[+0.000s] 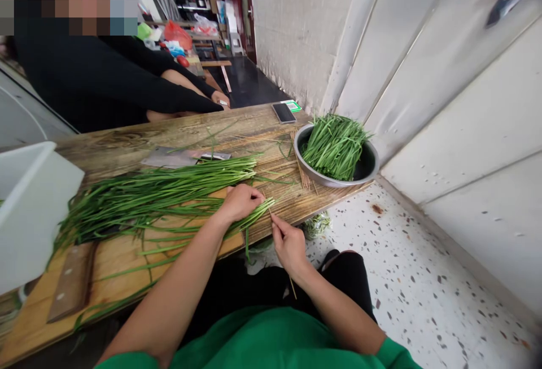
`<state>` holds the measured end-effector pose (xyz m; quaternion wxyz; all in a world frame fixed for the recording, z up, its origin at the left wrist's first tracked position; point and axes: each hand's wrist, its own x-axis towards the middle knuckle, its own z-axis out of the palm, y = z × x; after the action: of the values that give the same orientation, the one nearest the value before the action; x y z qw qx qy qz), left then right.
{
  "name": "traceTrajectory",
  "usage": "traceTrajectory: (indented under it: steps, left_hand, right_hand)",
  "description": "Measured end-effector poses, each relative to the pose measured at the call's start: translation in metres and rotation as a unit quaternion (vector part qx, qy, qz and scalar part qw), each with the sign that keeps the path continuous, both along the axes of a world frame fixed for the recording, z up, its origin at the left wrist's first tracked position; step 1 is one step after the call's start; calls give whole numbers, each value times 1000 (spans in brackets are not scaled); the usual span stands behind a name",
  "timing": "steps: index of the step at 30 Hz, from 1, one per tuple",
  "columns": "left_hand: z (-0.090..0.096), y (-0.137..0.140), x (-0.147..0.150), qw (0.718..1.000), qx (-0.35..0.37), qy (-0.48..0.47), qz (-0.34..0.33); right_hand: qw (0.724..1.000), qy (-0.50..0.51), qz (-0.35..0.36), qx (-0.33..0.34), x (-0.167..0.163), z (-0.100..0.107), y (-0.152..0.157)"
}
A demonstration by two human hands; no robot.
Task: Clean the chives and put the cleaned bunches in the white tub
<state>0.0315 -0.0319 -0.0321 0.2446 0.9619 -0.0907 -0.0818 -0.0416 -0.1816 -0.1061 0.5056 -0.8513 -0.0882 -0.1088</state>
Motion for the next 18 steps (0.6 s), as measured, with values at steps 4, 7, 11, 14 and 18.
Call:
traceTrajectory:
  steps: [4, 7, 11, 14, 18]
  left_hand:
    - [6, 4, -3, 996, 41, -70, 32]
    - [14, 13, -2, 980, 68, -162, 94]
    - [20, 26, 3, 969, 119, -180, 117]
    - [18, 30, 7, 961, 164, -181, 131]
    - [12, 31, 11, 947, 228, -164, 156]
  right_hand:
    - [1000, -5, 1, -10, -1, -1, -1]
    - [1000, -9, 4, -2, -4, -2, -2]
    - [1000, -19, 8, 19, -7, -3, -4]
    - [999, -22, 15, 33, -7, -3, -5]
    - [998, -28, 22, 44, -6, -4, -6]
